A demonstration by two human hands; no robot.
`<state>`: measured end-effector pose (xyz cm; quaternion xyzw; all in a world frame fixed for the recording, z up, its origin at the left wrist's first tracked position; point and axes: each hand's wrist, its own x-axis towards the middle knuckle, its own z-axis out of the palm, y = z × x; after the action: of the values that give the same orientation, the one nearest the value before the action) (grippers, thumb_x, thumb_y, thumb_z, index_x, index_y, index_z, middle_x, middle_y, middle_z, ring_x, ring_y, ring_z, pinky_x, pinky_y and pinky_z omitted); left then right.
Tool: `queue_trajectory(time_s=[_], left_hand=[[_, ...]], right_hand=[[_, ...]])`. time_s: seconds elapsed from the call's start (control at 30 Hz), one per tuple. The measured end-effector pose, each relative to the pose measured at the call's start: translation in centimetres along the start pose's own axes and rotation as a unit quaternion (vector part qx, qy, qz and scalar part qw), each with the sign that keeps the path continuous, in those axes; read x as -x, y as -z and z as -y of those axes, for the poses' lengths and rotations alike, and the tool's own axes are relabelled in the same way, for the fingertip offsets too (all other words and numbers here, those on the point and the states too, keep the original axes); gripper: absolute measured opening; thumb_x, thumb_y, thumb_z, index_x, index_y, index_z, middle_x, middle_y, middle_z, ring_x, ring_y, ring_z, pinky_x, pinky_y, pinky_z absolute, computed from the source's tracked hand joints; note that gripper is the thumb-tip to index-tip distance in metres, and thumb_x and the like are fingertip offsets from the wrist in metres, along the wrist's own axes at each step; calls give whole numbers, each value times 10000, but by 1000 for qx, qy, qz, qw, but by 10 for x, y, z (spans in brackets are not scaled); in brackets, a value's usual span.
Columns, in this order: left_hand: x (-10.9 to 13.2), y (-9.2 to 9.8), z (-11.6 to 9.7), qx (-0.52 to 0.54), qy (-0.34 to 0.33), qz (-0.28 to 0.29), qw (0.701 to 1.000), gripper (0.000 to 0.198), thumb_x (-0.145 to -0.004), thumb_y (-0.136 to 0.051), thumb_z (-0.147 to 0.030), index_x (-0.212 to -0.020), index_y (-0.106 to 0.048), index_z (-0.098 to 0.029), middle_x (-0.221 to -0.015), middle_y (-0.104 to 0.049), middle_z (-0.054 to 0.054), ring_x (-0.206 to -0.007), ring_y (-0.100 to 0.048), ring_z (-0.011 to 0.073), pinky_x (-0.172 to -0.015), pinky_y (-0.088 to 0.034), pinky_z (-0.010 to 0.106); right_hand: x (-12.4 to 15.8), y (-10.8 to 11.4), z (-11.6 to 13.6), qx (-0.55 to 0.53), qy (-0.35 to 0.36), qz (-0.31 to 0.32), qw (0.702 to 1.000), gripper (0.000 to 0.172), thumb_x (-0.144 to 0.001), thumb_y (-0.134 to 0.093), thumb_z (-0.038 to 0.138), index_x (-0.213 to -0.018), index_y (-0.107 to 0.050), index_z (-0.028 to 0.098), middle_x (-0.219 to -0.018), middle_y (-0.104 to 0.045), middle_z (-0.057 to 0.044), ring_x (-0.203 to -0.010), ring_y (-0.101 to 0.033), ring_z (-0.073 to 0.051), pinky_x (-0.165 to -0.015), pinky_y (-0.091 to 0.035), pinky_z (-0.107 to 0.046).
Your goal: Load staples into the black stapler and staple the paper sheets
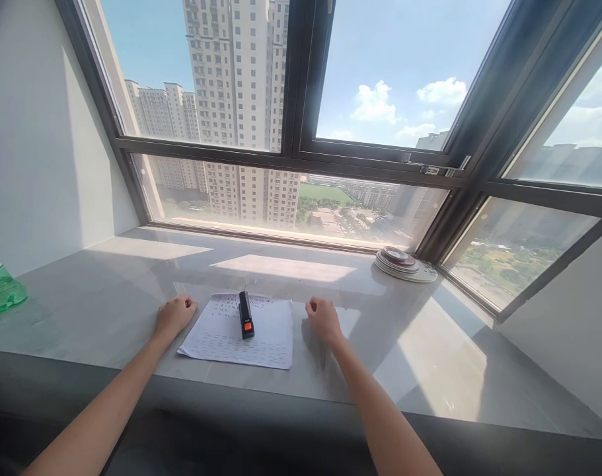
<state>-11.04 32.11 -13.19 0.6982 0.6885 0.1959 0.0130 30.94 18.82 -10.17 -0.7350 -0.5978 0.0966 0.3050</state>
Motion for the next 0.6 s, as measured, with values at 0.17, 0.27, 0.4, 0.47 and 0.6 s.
queue_trajectory(time_s=[0.17,0.27,0.4,0.47,0.6], left_hand=[[0,0,-2,-5,5,-4,1000,223,-855,-458,-314,-766,-630,-204,-930,-721,135,-911,-667,314,-790,-425,387],[1,0,-1,-4,-3,1,1000,241,-870,-448,-322,-762,-627,-201,-921,-718,139,-889,-664,310,-808,-432,400],[2,1,0,1,-8,4,1000,244,-885,-442,-328,-754,-608,-205,-908,-712,133,-894,-659,307,-837,-428,409],[2,1,0,-1,-5,2,1000,245,-887,-439,-326,-755,-608,-206,-913,-709,139,-911,-656,312,-837,-427,406],[0,-1,0,-10,-6,3,1000,254,-891,-427,-326,-760,-609,-207,-910,-703,138,-910,-654,317,-834,-430,411]], right_hand=[[15,54,-117,210,-120,-25,970,290,-967,-457,300,-773,-644,193,-748,-679,-71,-700,-602,-188,-612,-315,-270],[24,61,-137,247,-132,-35,959,303,-982,-428,296,-835,-668,185,-817,-707,-96,-768,-644,-207,-629,-330,-271],[23,56,-130,265,-128,-26,955,309,-984,-407,272,-885,-684,175,-875,-722,-119,-800,-665,-224,-642,-346,-284],[21,55,-128,266,-127,-24,955,305,-983,-412,273,-888,-685,176,-873,-724,-119,-808,-669,-228,-647,-351,-287],[20,56,-130,263,-131,-21,956,312,-988,-410,279,-893,-689,179,-883,-727,-119,-825,-673,-229,-665,-362,-287]])
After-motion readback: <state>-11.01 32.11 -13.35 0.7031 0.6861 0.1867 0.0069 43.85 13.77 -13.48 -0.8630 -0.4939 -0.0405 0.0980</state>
